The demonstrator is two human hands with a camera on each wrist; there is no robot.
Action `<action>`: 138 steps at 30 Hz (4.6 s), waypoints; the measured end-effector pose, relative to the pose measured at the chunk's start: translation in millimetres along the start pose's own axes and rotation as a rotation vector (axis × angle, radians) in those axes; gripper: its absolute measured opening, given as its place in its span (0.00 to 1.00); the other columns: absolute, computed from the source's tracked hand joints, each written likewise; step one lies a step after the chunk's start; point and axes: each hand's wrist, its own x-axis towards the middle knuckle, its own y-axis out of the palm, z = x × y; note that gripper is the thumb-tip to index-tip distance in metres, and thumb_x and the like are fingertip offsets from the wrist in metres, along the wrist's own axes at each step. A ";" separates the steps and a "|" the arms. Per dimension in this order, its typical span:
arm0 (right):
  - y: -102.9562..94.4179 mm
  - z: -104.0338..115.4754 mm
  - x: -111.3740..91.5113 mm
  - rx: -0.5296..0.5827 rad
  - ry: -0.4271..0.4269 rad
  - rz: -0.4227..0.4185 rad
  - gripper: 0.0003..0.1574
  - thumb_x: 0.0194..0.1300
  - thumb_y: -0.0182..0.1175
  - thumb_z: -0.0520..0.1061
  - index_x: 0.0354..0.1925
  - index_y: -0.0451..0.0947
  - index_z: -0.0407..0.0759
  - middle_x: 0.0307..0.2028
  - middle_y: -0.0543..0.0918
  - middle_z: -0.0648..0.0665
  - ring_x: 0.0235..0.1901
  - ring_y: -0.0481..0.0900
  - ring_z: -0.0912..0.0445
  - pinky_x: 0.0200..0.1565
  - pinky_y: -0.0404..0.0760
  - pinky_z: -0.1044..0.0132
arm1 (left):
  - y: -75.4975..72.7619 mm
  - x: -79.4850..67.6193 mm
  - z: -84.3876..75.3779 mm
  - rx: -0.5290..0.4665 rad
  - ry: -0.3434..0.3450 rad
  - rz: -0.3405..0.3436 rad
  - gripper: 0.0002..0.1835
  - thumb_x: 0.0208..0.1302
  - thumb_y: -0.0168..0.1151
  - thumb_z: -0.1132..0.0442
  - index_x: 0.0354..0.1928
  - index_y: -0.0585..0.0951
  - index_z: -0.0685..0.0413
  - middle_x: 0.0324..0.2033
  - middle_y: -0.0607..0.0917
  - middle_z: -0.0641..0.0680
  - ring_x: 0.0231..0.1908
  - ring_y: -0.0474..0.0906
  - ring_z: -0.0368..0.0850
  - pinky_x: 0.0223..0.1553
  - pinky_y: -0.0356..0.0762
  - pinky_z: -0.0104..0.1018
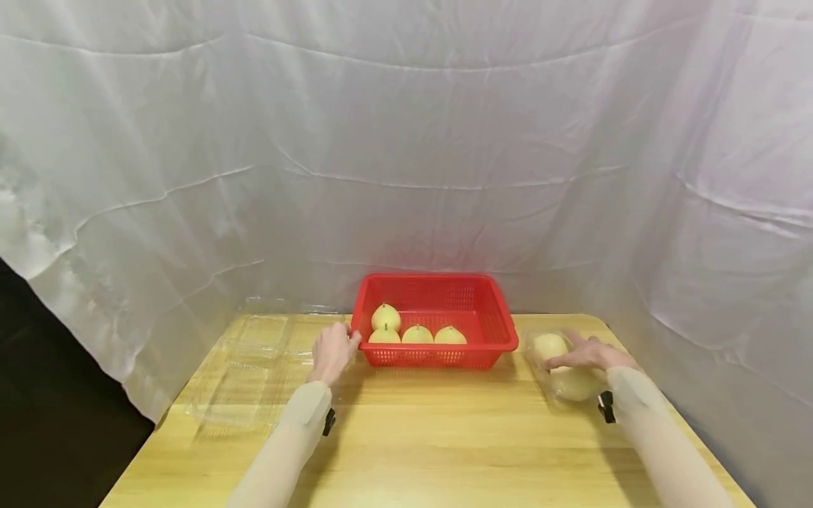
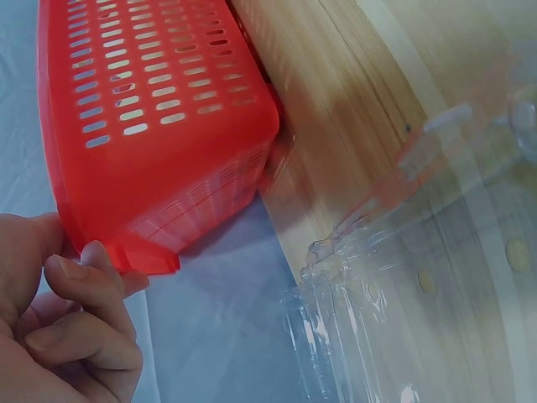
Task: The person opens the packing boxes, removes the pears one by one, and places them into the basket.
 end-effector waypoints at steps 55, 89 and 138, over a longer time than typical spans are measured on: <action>61.6 76.6 -23.4 0.216 -0.097 0.045 0.65 0.50 0.71 0.68 0.70 0.54 0.33 0.35 0.75 0.39 0.27 0.78 0.48 0.20 0.82 0.58 | 0.3 -0.6 -2.1 0.014 -0.005 0.008 0.13 0.63 0.57 0.58 0.20 0.77 0.52 0.18 0.76 0.51 0.23 0.71 0.47 0.22 0.65 0.37; 111.8 168.7 -6.2 0.222 -0.239 -0.121 0.53 0.50 0.69 0.72 0.54 0.69 0.31 0.24 0.76 0.44 0.11 0.74 0.54 0.17 0.78 0.57 | -2.9 3.7 -2.3 -0.022 0.010 0.024 0.11 0.63 0.58 0.60 0.24 0.81 0.55 0.18 0.78 0.51 0.21 0.72 0.46 0.23 0.66 0.35; 115.9 219.8 -47.8 -0.353 -0.614 -0.140 0.50 0.51 0.55 0.83 0.70 0.62 0.74 0.68 0.63 0.27 0.66 0.64 0.34 0.59 0.72 0.40 | 1.0 -5.1 6.1 -0.086 0.011 0.019 0.14 0.68 0.58 0.56 0.44 0.86 0.58 0.25 0.83 0.54 0.23 0.73 0.46 0.23 0.66 0.36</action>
